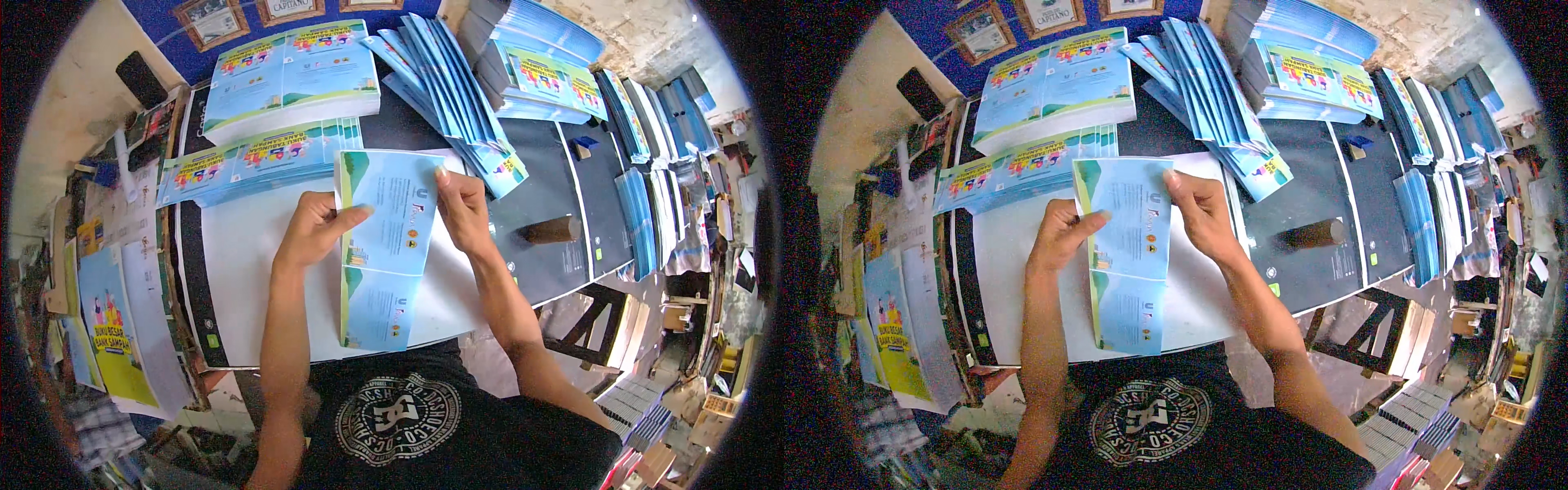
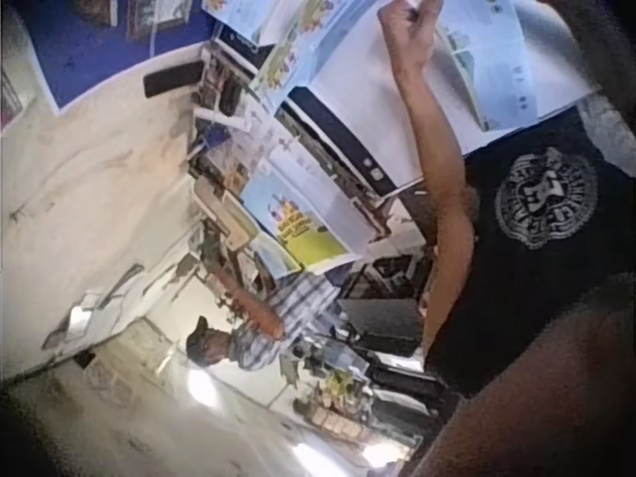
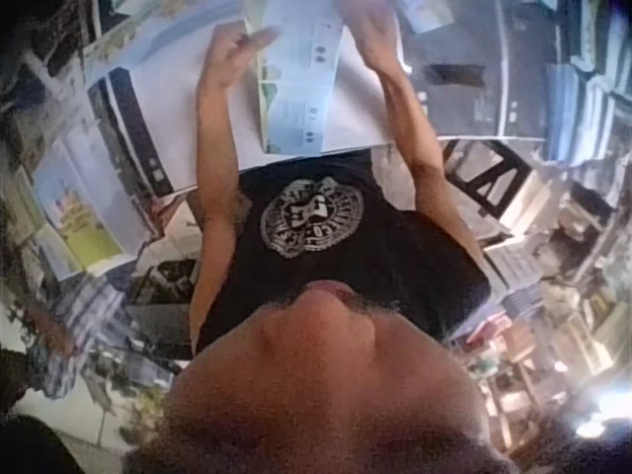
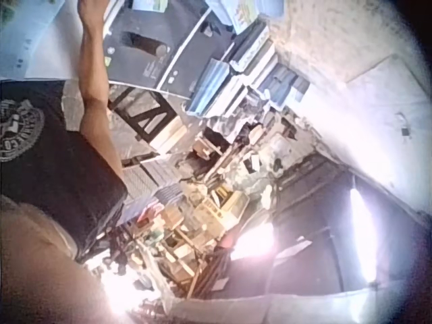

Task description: The person folds printed booklet covers by hand and presses the folded edges using a wooden block tool.

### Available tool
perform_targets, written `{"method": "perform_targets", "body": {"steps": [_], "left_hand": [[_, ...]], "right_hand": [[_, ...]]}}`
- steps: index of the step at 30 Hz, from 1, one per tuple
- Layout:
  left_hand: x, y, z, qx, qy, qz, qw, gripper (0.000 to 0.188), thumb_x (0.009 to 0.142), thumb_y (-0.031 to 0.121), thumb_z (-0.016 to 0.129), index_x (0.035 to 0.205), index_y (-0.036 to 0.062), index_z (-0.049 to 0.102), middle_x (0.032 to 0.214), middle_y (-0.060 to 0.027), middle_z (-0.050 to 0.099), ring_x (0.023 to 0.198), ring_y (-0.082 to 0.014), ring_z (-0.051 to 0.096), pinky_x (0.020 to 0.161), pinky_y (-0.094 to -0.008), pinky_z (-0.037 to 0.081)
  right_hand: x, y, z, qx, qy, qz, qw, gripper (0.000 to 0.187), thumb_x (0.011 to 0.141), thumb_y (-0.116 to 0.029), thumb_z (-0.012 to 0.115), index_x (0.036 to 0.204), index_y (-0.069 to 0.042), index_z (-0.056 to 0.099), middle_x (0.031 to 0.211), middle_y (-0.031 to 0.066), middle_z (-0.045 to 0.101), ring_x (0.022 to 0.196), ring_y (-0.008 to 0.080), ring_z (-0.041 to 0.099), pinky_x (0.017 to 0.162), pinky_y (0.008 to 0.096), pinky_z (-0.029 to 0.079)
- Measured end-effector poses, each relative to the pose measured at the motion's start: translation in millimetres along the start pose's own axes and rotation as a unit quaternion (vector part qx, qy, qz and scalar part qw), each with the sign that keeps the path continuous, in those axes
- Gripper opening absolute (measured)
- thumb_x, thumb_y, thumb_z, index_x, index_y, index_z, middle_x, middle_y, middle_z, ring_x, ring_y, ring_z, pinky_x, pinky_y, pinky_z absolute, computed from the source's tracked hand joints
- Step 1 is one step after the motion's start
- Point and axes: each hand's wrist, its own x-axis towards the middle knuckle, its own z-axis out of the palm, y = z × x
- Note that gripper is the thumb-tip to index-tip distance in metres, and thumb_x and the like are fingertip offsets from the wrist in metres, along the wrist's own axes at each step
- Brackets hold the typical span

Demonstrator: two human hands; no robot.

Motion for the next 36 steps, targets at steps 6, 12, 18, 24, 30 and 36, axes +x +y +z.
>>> {"method": "perform_targets", "body": {"steps": [6, 12, 18, 24, 30, 36], "left_hand": [[-0.9, -3.4, 1.4, 0.059, -0.013, 0.006, 0.998, 0.017, 0.094, 0.009, 0.069, 0.104, -0.0040, 0.074, 0.090, -0.0044, 0.074, 0.079, -0.0063, 0.064, 0.069, -0.0246, 0.052], [6.0, -1.8, 8.9, 0.065, -0.034, -0.056, 0.996, 0.021, 0.093, 0.014, 0.072, 0.105, -0.0034, 0.073, 0.089, -0.0033, 0.073, 0.078, -0.0067, 0.064, 0.069, -0.0243, 0.051], [10.1, -16.9, 12.0, 0.198, -0.148, -0.109, 0.963, 0.032, 0.093, 0.026, 0.073, 0.090, -0.0058, 0.074, 0.060, -0.0001, 0.057, 0.055, -0.0050, 0.044, 0.050, -0.0270, 0.038], [14.2, -22.3, 17.5, 0.032, 0.078, -0.098, 0.992, 0.028, 0.094, 0.023, 0.073, 0.103, -0.0035, 0.075, 0.076, -0.0028, 0.070, 0.065, -0.0072, 0.062, 0.057, -0.0244, 0.050], [17.9, -21.7, -1.4, -0.064, 0.182, -0.083, 0.978, 0.033, 0.094, 0.022, 0.073, 0.113, -0.0053, 0.071, 0.095, -0.0094, 0.073, 0.077, -0.0146, 0.071, 0.070, -0.0309, 0.062], [18.3, -19.9, -4.9, -0.086, 0.176, -0.104, 0.975, 0.036, 0.095, 0.027, 0.070, 0.112, -0.0051, 0.070, 0.095, -0.0102, 0.073, 0.077, -0.0166, 0.072, 0.070, -0.0314, 0.061]], "right_hand": [[2.5, -2.9, 5.1, -0.065, 0.040, -0.059, 0.995, 0.045, 0.104, -0.025, 0.060, 0.067, 0.001, 0.055, 0.066, -0.0057, 0.044, 0.064, 0.0063, 0.034, 0.055, 0.0279, 0.029], [8.6, 13.0, 3.3, -0.196, 0.273, -0.101, 0.936, 0.043, 0.101, -0.020, 0.062, 0.066, 0.000, 0.048, 0.063, -0.0035, 0.040, 0.062, 0.0063, 0.035, 0.053, 0.0296, 0.029], [23.4, 19.3, -35.7, -0.133, 0.386, -0.095, 0.908, 0.043, 0.103, -0.027, 0.060, 0.068, -0.003, 0.049, 0.066, -0.0044, 0.043, 0.063, 0.0046, 0.039, 0.052, 0.0267, 0.031], [23.4, 15.6, -6.6, -0.034, 0.197, 0.000, 0.980, 0.056, 0.099, -0.026, 0.066, 0.146, -0.004, 0.047, 0.070, -0.0007, 0.057, 0.058, 0.0042, 0.048, 0.053, 0.0213, 0.041], [11.6, 21.4, 18.7, -0.116, 0.051, 0.051, 0.991, 0.082, 0.094, -0.014, 0.071, 0.158, -0.005, 0.020, 0.071, 0.0078, 0.066, 0.061, 0.0092, 0.058, 0.055, 0.0262, 0.046], [17.2, 28.0, 12.4, -0.172, 0.014, 0.055, 0.984, 0.055, 0.096, -0.016, 0.066, 0.146, -0.002, 0.048, 0.069, 0.0048, 0.063, 0.060, 0.0086, 0.055, 0.056, 0.0264, 0.045]]}}
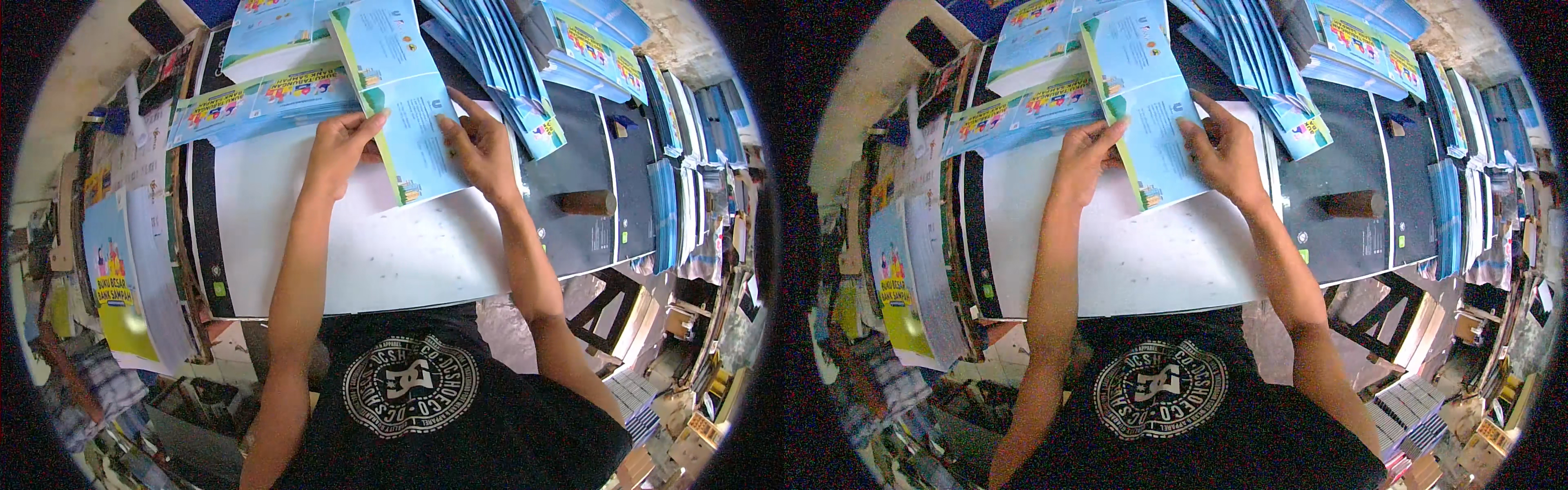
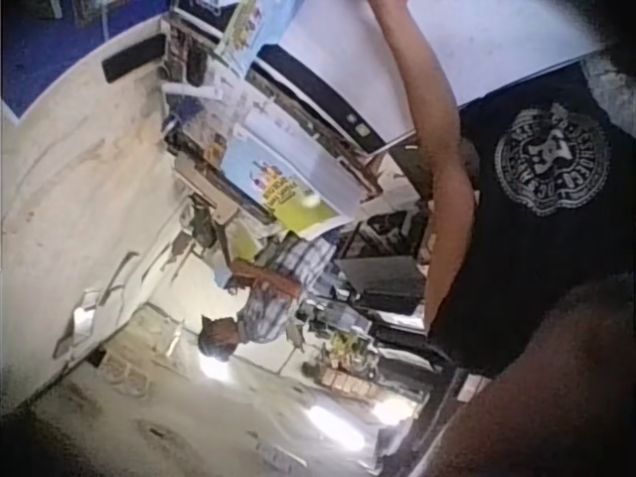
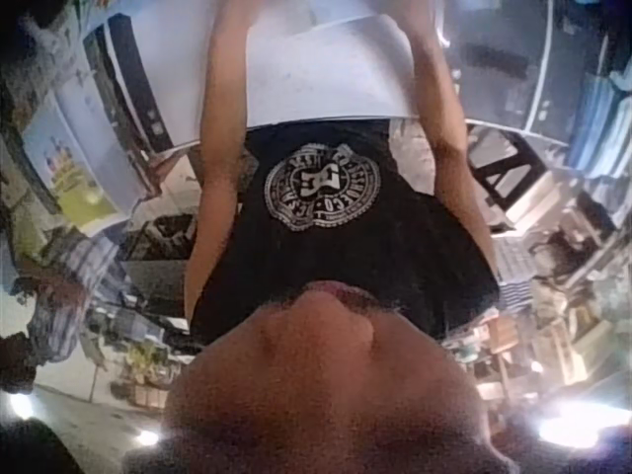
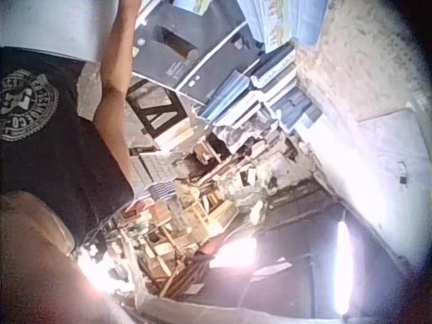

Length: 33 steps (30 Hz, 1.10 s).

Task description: The person folds printed booklet covers by hand and presses the folded edges using a wooden block tool.

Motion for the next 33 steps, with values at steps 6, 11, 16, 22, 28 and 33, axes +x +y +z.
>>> {"method": "perform_targets", "body": {"steps": [6, 11, 16, 22, 28, 33], "left_hand": [[0.0, -10.1, 0.3, -0.021, 0.032, -0.058, 0.998, 0.041, 0.097, 0.031, 0.068, 0.108, -0.0082, 0.069, 0.089, -0.0128, 0.073, 0.074, -0.0196, 0.072, 0.068, -0.0334, 0.062], [3.5, -17.4, 1.8, -0.007, -0.007, -0.016, 1.000, 0.032, 0.096, 0.022, 0.070, 0.104, -0.0094, 0.070, 0.088, -0.0133, 0.072, 0.074, -0.0176, 0.072, 0.068, -0.0321, 0.063], [0.8, -5.2, 1.0, 0.034, -0.008, -0.009, 0.999, 0.029, 0.093, 0.020, 0.073, 0.106, -0.0065, 0.071, 0.091, -0.0098, 0.073, 0.078, -0.0159, 0.072, 0.068, -0.0304, 0.063], [0.0, -5.2, 4.2, -0.050, -0.015, -0.001, 0.999, 0.038, 0.098, 0.035, 0.066, 0.109, 0.0000, 0.072, 0.096, -0.0106, 0.073, 0.080, -0.0171, 0.072, 0.070, -0.0316, 0.061], [-2.8, -7.8, 21.4, -0.155, -0.024, -0.059, 0.986, 0.044, 0.099, 0.046, 0.062, 0.108, 0.0039, 0.070, 0.088, -0.0043, 0.070, 0.077, -0.0133, 0.066, 0.069, -0.0286, 0.055], [1.4, -25.5, 29.4, -0.202, -0.007, -0.072, 0.977, 0.041, 0.099, 0.044, 0.062, 0.107, 0.0050, 0.069, 0.086, -0.0022, 0.068, 0.073, -0.0102, 0.064, 0.065, -0.0269, 0.053]], "right_hand": [[-3.4, 4.2, -0.3, -0.055, 0.034, 0.005, 0.998, 0.044, 0.097, -0.020, 0.064, 0.136, 0.001, 0.059, 0.072, 0.0092, 0.068, 0.063, 0.0107, 0.062, 0.062, 0.0286, 0.051], [-8.1, -5.4, 5.1, -0.131, 0.072, -0.039, 0.988, 0.055, 0.092, -0.025, 0.072, 0.138, 0.001, 0.057, 0.083, 0.0145, 0.072, 0.068, 0.0147, 0.065, 0.065, 0.0306, 0.052], [-2.5, -5.0, 6.9, -0.132, 0.085, -0.019, 0.987, 0.056, 0.093, -0.029, 0.071, 0.138, 0.001, 0.055, 0.078, 0.0167, 0.069, 0.064, 0.0166, 0.061, 0.061, 0.0322, 0.049], [0.6, 6.5, 7.5, -0.029, 0.081, -0.001, 0.996, 0.045, 0.099, -0.026, 0.065, 0.134, 0.002, 0.058, 0.070, 0.0087, 0.066, 0.058, 0.0090, 0.053, 0.054, 0.0287, 0.044], [-3.7, -1.2, 4.8, 0.037, 0.159, -0.032, 0.986, 0.040, 0.103, -0.022, 0.059, 0.134, 0.003, 0.058, 0.072, 0.0020, 0.062, 0.057, 0.0050, 0.050, 0.050, 0.0238, 0.040], [-0.5, 6.2, 5.7, 0.040, 0.158, -0.033, 0.986, 0.045, 0.103, -0.023, 0.059, 0.138, 0.006, 0.054, 0.083, 0.0025, 0.066, 0.064, 0.0037, 0.053, 0.054, 0.0212, 0.041]]}}
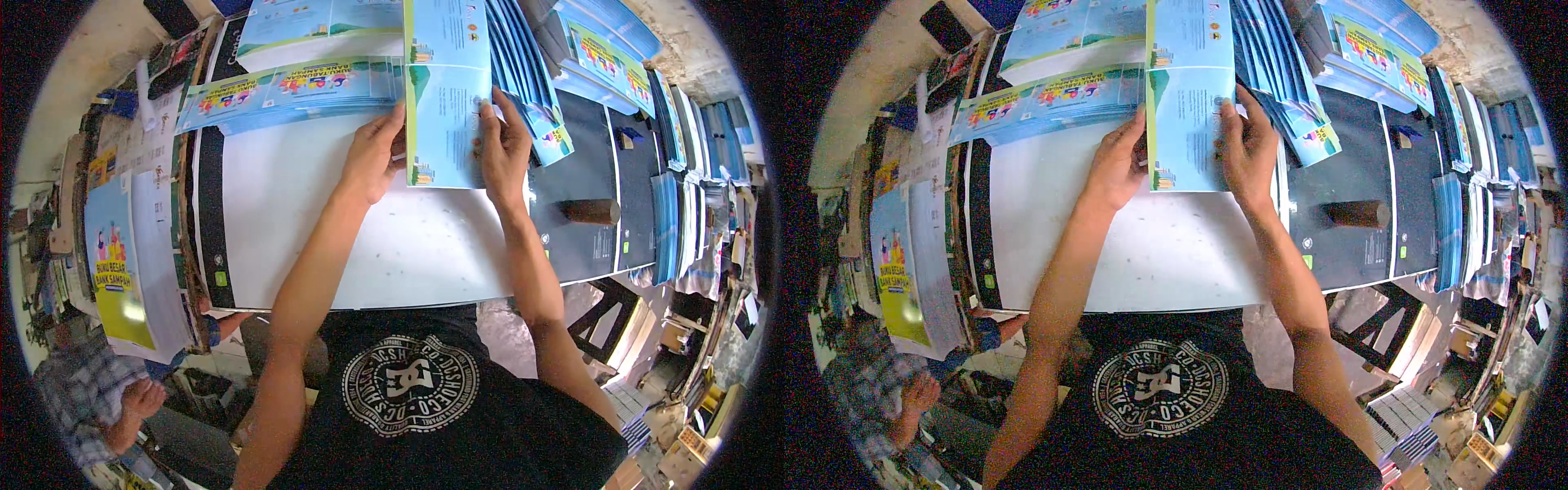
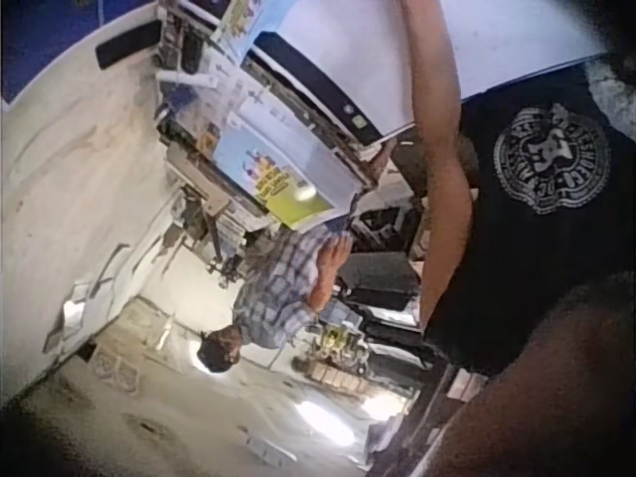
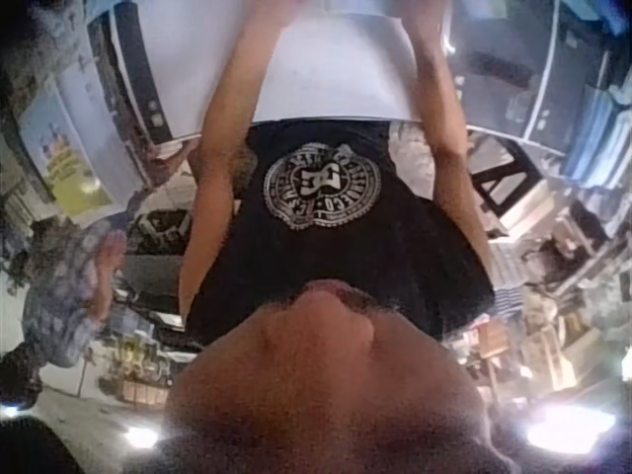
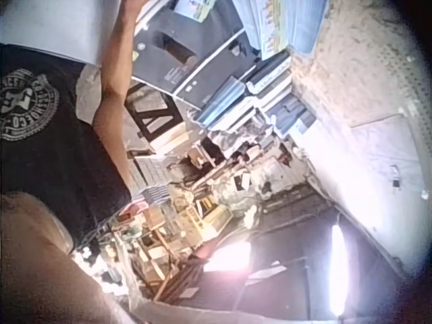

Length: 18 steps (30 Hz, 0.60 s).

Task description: The person folds printed booklet covers by hand and presses the folded edges using a wooden block tool.

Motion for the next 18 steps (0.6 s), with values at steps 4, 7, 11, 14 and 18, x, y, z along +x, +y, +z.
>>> {"method": "perform_targets", "body": {"steps": [4, 7, 11, 14, 18], "left_hand": [[-1.5, -5.2, 3.9, 0.068, 0.045, 0.035, 0.996, 0.032, 0.102, 0.034, 0.061, 0.107, 0.0036, 0.070, 0.086, -0.0016, 0.070, 0.067, -0.0074, 0.061, 0.058, -0.0278, 0.050], [3.5, -10.4, 2.1, 0.135, 0.045, 0.101, 0.985, 0.027, 0.101, 0.023, 0.059, 0.099, -0.0005, 0.072, 0.082, -0.0029, 0.071, 0.062, -0.0067, 0.060, 0.053, -0.0285, 0.049], [5.7, -14.7, -16.6, 0.305, 0.056, 0.133, 0.941, 0.026, 0.098, 0.017, 0.060, 0.091, -0.0042, 0.073, 0.075, -0.0054, 0.071, 0.059, -0.0092, 0.062, 0.054, -0.0293, 0.052], [-9.5, -13.6, -5.4, 0.404, 0.050, 0.040, 0.912, 0.025, 0.099, 0.017, 0.060, 0.103, -0.0032, 0.074, 0.085, -0.0083, 0.074, 0.067, -0.0142, 0.068, 0.055, -0.0301, 0.055], [-48.7, -24.8, 2.1, 0.496, 0.051, 0.015, 0.867, 0.024, 0.096, 0.014, 0.060, 0.101, -0.0041, 0.074, 0.084, -0.0087, 0.074, 0.068, -0.0167, 0.069, 0.057, -0.0312, 0.057]], "right_hand": [[1.0, 7.0, -2.3, -0.027, -0.011, 0.022, 0.999, 0.045, 0.103, -0.022, 0.059, 0.138, 0.006, 0.054, 0.087, 0.0055, 0.069, 0.066, 0.0050, 0.055, 0.054, 0.0225, 0.042], [2.8, 5.8, -4.0, -0.101, -0.039, 0.021, 0.994, 0.050, 0.098, -0.026, 0.065, 0.137, 0.004, 0.055, 0.079, 0.0121, 0.069, 0.062, 0.0122, 0.061, 0.057, 0.0280, 0.049], [2.9, 0.6, -4.7, -0.213, -0.018, -0.093, 0.973, 0.068, 0.092, -0.030, 0.072, 0.145, 0.004, 0.046, 0.109, 0.0233, 0.070, 0.091, 0.0295, 0.069, 0.080, 0.0378, 0.055], [-0.6, 0.9, -8.1, -0.329, -0.037, -0.195, 0.923, 0.075, 0.090, -0.038, 0.073, 0.147, 0.002, 0.044, 0.138, 0.0352, 0.049, 0.126, 0.0480, 0.052, 0.105, 0.0498, 0.044], [-36.8, -27.1, -6.9, -0.388, -0.116, -0.158, 0.901, 0.083, 0.084, -0.053, 0.072, 0.148, -0.008, 0.046, 0.149, 0.0377, 0.037, 0.131, 0.0558, 0.043, 0.107, 0.0568, 0.041]]}}
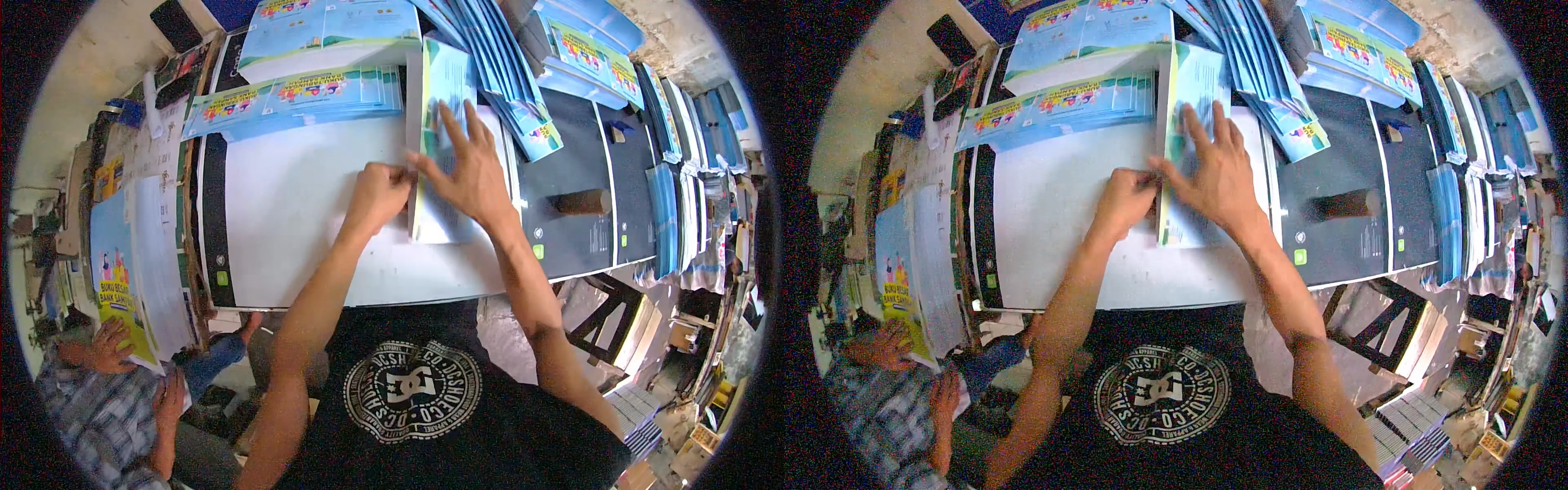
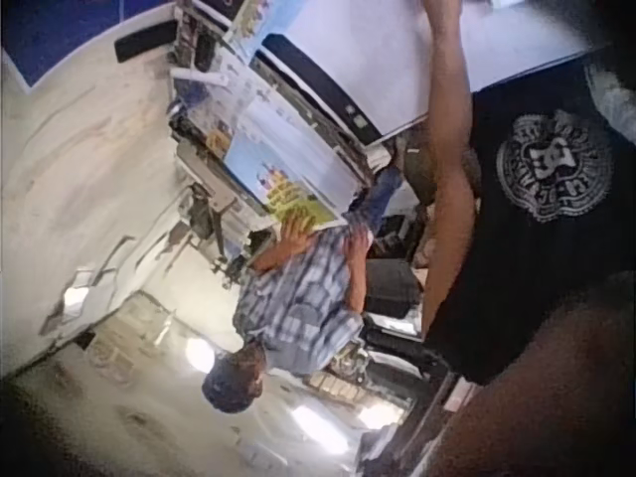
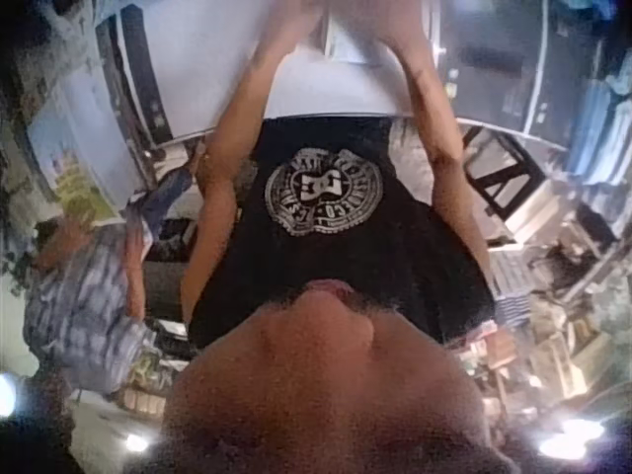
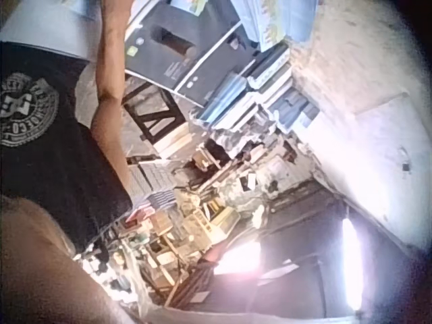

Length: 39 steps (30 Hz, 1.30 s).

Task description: The person folds printed booklet covers by hand and presses the folded edges using a wooden block tool.

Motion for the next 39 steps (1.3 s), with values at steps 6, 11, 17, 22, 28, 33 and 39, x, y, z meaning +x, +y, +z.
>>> {"method": "perform_targets", "body": {"steps": [6, 11, 17, 22, 28, 33, 39], "left_hand": [[-52.5, -23.5, 12.0, -0.080, -0.027, 0.002, 0.996, 0.026, 0.097, 0.014, 0.061, 0.089, -0.0087, 0.071, 0.070, -0.0144, 0.072, 0.063, -0.0197, 0.073, 0.055, -0.0303, 0.058], [-37.1, -9.9, 12.3, -0.115, 0.002, -0.016, 0.993, 0.023, 0.096, 0.012, 0.064, 0.093, -0.0096, 0.071, 0.077, -0.0135, 0.074, 0.064, -0.0167, 0.073, 0.055, -0.0263, 0.057], [-18.2, 13.5, 20.8, -0.072, 0.012, -0.027, 0.997, 0.020, 0.095, 0.014, 0.066, 0.099, -0.0045, 0.073, 0.078, -0.0090, 0.074, 0.061, -0.0145, 0.070, 0.052, -0.0248, 0.053], [-8.4, 14.7, 24.8, 0.028, 0.049, 0.008, 0.998, 0.015, 0.091, 0.012, 0.068, 0.095, -0.0006, 0.075, 0.076, -0.0069, 0.073, 0.055, -0.0122, 0.066, 0.050, -0.0254, 0.051], [-3.5, 15.2, 20.2, -0.027, 0.059, -0.009, 0.998, 0.019, 0.090, 0.011, 0.069, 0.097, -0.0054, 0.074, 0.074, -0.0099, 0.072, 0.050, -0.0123, 0.061, 0.047, -0.0267, 0.048], [1.2, 1.2, 21.3, -0.037, 0.043, 0.023, 0.998, 0.023, 0.090, 0.014, 0.069, 0.096, -0.0074, 0.073, 0.074, -0.0126, 0.073, 0.052, -0.0160, 0.067, 0.048, -0.0300, 0.051], [-2.5, 3.6, 19.5, -0.080, 0.056, -0.012, 0.995, 0.020, 0.087, 0.015, 0.069, 0.090, -0.0047, 0.074, 0.072, -0.0137, 0.073, 0.053, -0.0189, 0.070, 0.050, -0.0311, 0.054]], "right_hand": [[-65.2, -4.2, -2.2, -0.050, -0.128, -0.006, 0.991, 0.072, 0.088, -0.052, 0.065, 0.151, -0.024, 0.044, 0.157, 0.0250, 0.035, 0.141, 0.0552, 0.032, 0.111, 0.0652, 0.031], [-70.4, 9.6, 0.8, -0.017, -0.118, -0.021, 0.993, 0.065, 0.093, -0.043, 0.064, 0.149, -0.015, 0.048, 0.157, 0.0245, 0.035, 0.143, 0.0518, 0.031, 0.116, 0.0596, 0.028], [-57.9, 32.2, 9.2, 0.102, -0.025, 0.000, 0.995, 0.059, 0.097, -0.035, 0.062, 0.144, -0.003, 0.049, 0.148, 0.0334, 0.042, 0.139, 0.0512, 0.037, 0.115, 0.0513, 0.033], [-63.6, 32.1, 14.8, 0.061, -0.004, 0.009, 0.998, 0.069, 0.094, -0.048, 0.063, 0.147, -0.007, 0.048, 0.150, 0.0320, 0.040, 0.141, 0.0500, 0.035, 0.116, 0.0527, 0.031], [-65.9, 28.2, 21.0, -0.059, -0.033, -0.019, 0.998, 0.067, 0.095, -0.055, 0.056, 0.151, -0.020, 0.046, 0.155, 0.0260, 0.037, 0.144, 0.0475, 0.032, 0.116, 0.0580, 0.027], [-68.2, 29.3, 19.7, -0.066, -0.064, -0.022, 0.996, 0.066, 0.098, -0.054, 0.052, 0.154, -0.021, 0.041, 0.158, 0.0234, 0.033, 0.147, 0.0462, 0.028, 0.118, 0.0580, 0.022], [-85.8, 1.6, -10.0, -0.006, -0.190, -0.036, 0.981, 0.114, 0.071, -0.072, 0.071, 0.160, -0.016, 0.026, 0.164, 0.0246, 0.018, 0.150, 0.0482, 0.015, 0.118, 0.0654, 0.014]]}}
